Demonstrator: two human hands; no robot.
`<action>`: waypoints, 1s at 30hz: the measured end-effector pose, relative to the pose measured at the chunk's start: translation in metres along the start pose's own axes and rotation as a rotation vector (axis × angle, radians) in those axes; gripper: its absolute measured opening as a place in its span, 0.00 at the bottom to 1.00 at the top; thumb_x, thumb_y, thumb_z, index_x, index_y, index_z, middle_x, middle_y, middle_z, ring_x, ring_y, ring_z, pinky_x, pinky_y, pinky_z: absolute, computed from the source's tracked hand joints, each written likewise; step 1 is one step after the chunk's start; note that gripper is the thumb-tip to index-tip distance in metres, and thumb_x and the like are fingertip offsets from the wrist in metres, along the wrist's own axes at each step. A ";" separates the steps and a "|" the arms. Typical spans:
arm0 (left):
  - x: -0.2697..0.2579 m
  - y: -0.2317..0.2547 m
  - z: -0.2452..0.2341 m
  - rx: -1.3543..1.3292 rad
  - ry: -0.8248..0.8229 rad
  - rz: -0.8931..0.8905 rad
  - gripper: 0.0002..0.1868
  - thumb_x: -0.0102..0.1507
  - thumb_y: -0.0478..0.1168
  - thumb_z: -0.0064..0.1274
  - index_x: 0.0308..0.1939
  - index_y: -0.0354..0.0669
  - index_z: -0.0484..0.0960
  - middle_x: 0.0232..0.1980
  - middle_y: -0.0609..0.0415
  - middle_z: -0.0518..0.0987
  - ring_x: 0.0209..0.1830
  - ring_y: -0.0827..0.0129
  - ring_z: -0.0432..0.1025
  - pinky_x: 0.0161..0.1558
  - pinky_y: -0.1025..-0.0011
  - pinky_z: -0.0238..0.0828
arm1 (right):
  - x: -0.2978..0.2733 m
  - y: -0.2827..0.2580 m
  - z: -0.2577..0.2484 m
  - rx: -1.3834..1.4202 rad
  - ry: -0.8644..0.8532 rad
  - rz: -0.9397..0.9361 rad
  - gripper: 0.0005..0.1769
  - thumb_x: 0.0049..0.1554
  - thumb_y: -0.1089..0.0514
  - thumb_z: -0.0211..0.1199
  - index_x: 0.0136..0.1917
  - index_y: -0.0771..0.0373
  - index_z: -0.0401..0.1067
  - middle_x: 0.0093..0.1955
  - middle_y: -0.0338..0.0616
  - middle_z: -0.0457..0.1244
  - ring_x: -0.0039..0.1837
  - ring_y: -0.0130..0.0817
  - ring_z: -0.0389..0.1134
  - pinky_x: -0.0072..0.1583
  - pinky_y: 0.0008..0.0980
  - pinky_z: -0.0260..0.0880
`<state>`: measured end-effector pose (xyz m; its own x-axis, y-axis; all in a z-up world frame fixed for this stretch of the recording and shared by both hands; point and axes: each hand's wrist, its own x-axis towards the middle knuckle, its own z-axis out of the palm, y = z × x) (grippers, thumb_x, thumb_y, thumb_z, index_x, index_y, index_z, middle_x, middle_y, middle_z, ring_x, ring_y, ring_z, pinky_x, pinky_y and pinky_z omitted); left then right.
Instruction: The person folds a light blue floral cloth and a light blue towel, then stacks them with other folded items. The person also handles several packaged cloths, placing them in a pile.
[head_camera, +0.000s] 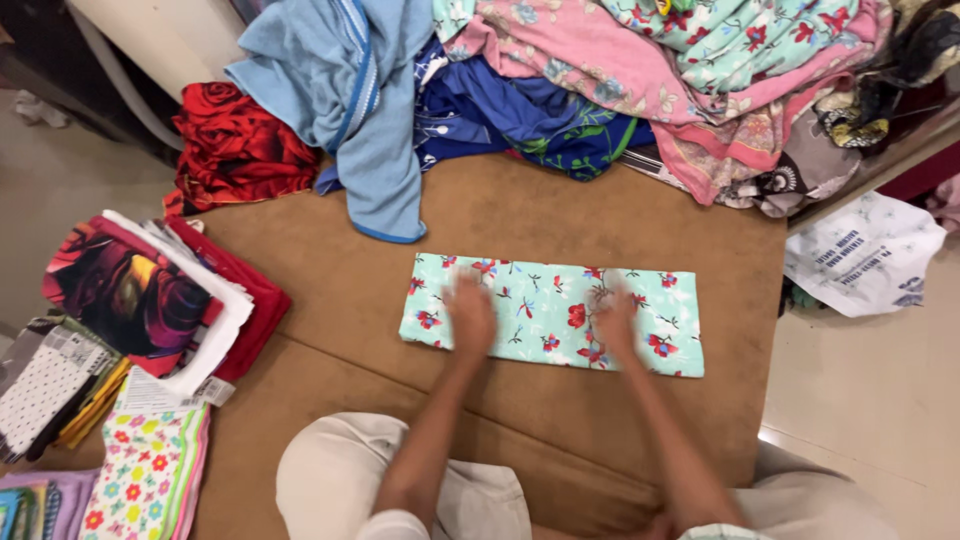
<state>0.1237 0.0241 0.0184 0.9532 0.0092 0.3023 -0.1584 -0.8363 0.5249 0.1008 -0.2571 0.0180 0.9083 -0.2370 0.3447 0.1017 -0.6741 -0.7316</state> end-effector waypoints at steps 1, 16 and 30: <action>-0.017 0.023 0.007 0.026 -0.261 -0.041 0.24 0.68 0.40 0.36 0.69 0.42 0.69 0.71 0.46 0.71 0.80 0.54 0.56 0.80 0.45 0.34 | -0.019 -0.025 0.025 0.155 -0.152 -0.021 0.35 0.58 0.66 0.55 0.78 0.58 0.58 0.73 0.59 0.60 0.74 0.53 0.61 0.72 0.49 0.60; 0.004 -0.066 -0.092 0.431 -0.318 -0.243 0.31 0.69 0.65 0.33 0.77 0.85 0.52 0.85 0.60 0.45 0.83 0.55 0.43 0.72 0.34 0.37 | -0.012 0.007 -0.088 -0.775 -0.220 0.129 0.46 0.58 0.21 0.43 0.82 0.42 0.51 0.85 0.35 0.44 0.84 0.40 0.40 0.77 0.60 0.38; -0.082 -0.010 -0.078 0.170 -0.162 0.201 0.34 0.66 0.54 0.51 0.77 0.57 0.66 0.75 0.49 0.66 0.77 0.55 0.59 0.74 0.37 0.46 | -0.034 0.032 -0.155 0.147 -0.171 0.848 0.28 0.54 0.48 0.72 0.63 0.64 0.75 0.57 0.47 0.70 0.57 0.40 0.70 0.55 0.41 0.69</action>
<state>0.0272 0.0750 0.0506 0.9380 -0.2419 0.2481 -0.3155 -0.8922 0.3230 0.0104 -0.3791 0.0737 0.7486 -0.5015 -0.4338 -0.5948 -0.2188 -0.7735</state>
